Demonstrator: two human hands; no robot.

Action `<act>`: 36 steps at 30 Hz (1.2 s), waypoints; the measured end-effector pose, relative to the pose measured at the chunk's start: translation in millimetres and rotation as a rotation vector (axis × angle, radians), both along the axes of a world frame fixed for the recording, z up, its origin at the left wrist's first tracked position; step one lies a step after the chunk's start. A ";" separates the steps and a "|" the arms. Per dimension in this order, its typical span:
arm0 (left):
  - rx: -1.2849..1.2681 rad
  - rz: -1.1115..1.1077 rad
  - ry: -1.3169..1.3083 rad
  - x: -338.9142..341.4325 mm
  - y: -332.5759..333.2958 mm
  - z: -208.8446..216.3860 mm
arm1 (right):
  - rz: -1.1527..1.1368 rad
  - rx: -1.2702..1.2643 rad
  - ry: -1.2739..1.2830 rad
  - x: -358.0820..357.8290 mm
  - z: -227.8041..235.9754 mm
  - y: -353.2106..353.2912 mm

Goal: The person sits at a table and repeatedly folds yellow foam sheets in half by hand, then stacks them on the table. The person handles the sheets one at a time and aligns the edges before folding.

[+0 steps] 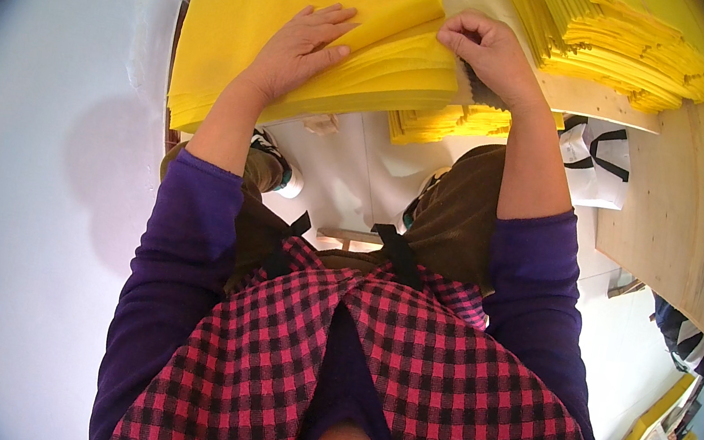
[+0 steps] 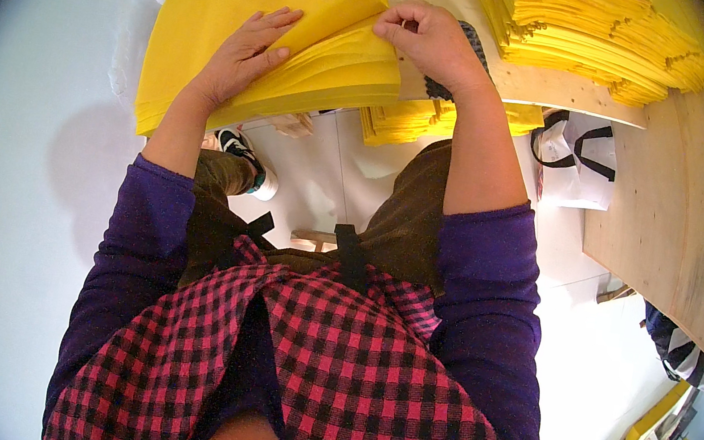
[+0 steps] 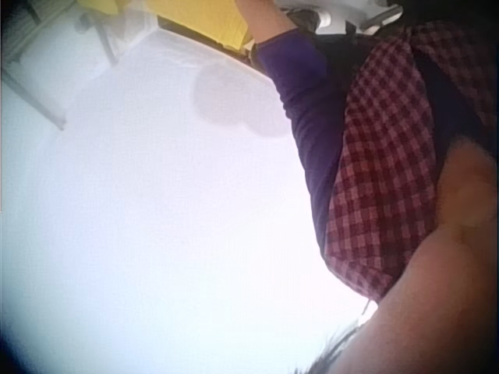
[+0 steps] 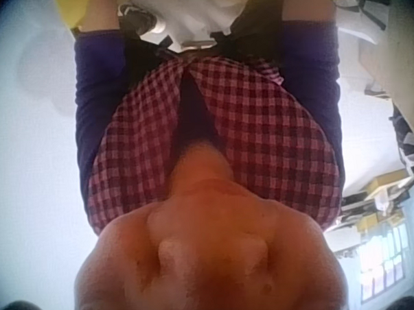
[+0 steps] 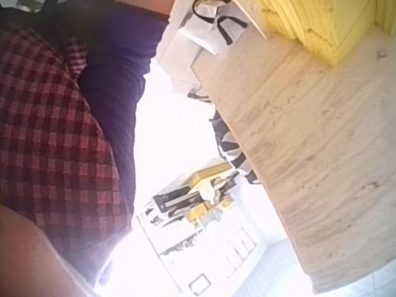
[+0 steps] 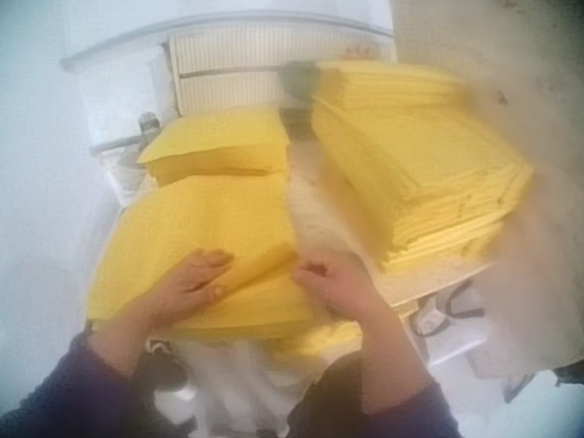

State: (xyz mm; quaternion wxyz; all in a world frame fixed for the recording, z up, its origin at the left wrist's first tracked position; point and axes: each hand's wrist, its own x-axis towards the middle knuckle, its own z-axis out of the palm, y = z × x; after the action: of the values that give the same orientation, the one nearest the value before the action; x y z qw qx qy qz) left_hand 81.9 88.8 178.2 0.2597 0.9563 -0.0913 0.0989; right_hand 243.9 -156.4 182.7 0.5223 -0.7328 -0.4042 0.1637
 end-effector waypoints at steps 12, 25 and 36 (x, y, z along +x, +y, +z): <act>0.004 -0.031 0.019 -0.8 -2.7 8.6 | -0.074 -0.016 0.023 -1.3 8.0 12.5; -0.024 -0.034 0.042 -2.4 -2.4 10.0 | -0.095 0.032 0.005 -3.2 5.5 25.1; -0.014 -0.052 -0.014 -1.4 -1.6 7.5 | -0.029 0.277 0.301 -12.9 11.6 26.8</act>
State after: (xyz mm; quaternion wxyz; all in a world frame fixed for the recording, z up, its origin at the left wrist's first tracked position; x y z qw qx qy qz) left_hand 80.5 87.3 185.7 0.2680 0.9511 -0.1174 0.0994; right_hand 231.0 -129.6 194.3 0.6748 -0.6272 -0.3295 0.2067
